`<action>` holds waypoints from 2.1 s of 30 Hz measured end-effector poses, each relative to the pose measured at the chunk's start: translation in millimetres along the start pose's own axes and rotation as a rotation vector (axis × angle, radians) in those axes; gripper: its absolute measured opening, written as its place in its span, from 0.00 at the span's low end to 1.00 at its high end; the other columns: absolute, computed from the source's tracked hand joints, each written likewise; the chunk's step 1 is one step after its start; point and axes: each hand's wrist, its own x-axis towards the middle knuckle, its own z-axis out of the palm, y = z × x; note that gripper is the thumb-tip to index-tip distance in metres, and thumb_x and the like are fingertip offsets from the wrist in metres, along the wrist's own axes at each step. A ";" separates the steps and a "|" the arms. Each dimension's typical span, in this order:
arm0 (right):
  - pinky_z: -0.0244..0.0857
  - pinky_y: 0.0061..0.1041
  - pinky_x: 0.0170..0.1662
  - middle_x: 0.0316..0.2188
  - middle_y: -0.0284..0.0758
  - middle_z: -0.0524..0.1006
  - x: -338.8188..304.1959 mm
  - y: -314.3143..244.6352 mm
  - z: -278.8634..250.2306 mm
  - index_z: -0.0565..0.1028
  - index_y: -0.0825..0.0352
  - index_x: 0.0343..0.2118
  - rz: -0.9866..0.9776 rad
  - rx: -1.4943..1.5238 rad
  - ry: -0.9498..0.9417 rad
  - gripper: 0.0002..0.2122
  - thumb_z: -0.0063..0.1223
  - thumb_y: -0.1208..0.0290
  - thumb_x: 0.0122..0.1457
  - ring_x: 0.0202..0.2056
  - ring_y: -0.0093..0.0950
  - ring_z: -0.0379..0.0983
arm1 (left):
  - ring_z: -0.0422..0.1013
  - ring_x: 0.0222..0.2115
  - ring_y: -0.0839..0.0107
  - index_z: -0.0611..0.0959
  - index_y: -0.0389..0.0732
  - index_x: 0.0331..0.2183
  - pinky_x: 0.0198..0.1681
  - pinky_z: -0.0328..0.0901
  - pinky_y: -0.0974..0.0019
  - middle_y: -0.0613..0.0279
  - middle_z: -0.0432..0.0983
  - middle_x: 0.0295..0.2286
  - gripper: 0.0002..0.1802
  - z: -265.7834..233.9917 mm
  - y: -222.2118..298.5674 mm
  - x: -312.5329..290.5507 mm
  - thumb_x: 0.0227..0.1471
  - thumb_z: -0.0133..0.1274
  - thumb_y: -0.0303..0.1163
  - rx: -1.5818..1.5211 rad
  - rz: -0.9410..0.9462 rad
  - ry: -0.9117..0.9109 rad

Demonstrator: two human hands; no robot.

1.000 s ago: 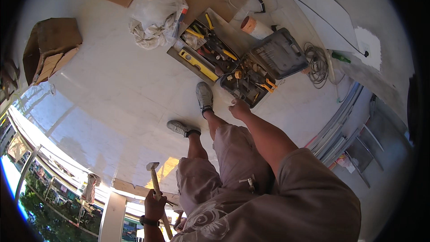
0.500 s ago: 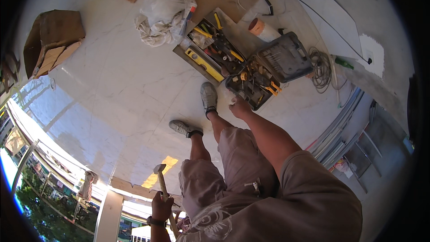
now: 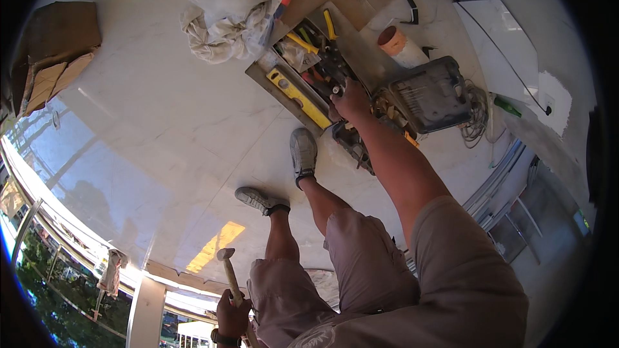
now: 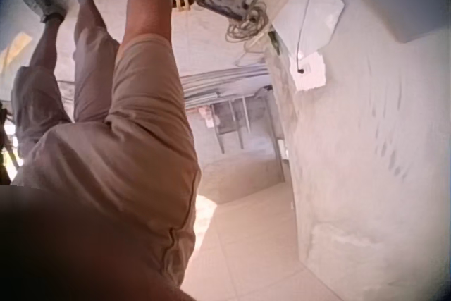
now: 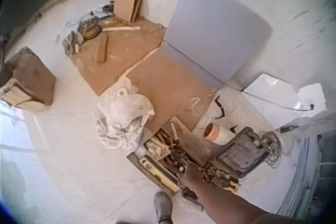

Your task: The person gathers tools from a toolbox, including a hammer and screwdriver, then moves into a bathroom. They connect a flexible hose to a wall fitting and attach a handheld bidet sprayer, tightening the connections by hand.

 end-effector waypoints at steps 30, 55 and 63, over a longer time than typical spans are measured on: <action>0.63 0.46 0.52 0.44 0.44 0.77 17.4 23.2 67.8 0.69 0.67 0.50 -0.199 -0.035 0.249 0.19 0.60 0.68 0.57 0.48 0.44 0.74 | 0.69 0.23 0.71 0.77 0.37 0.34 0.26 0.66 0.63 0.60 0.75 0.22 0.10 25.0 52.6 73.1 0.50 0.60 0.28 -0.144 0.045 -0.134; 0.62 0.47 0.56 0.55 0.47 0.68 -39.8 16.1 40.0 0.68 0.64 0.57 0.046 -0.220 0.237 0.26 0.61 0.66 0.56 0.56 0.48 0.66 | 0.72 0.26 0.72 0.77 0.36 0.34 0.31 0.68 0.65 0.61 0.75 0.25 0.14 2.0 15.9 74.2 0.47 0.64 0.30 -0.061 0.084 -0.138; 0.63 0.43 0.59 0.57 0.47 0.69 -204.9 24.7 44.5 0.65 0.65 0.60 0.224 -0.040 -0.388 0.29 0.59 0.61 0.58 0.58 0.43 0.68 | 0.75 0.26 0.63 0.77 0.33 0.34 0.32 0.70 0.58 0.52 0.78 0.25 0.18 -55.8 -49.2 47.6 0.45 0.65 0.32 0.211 0.105 -0.026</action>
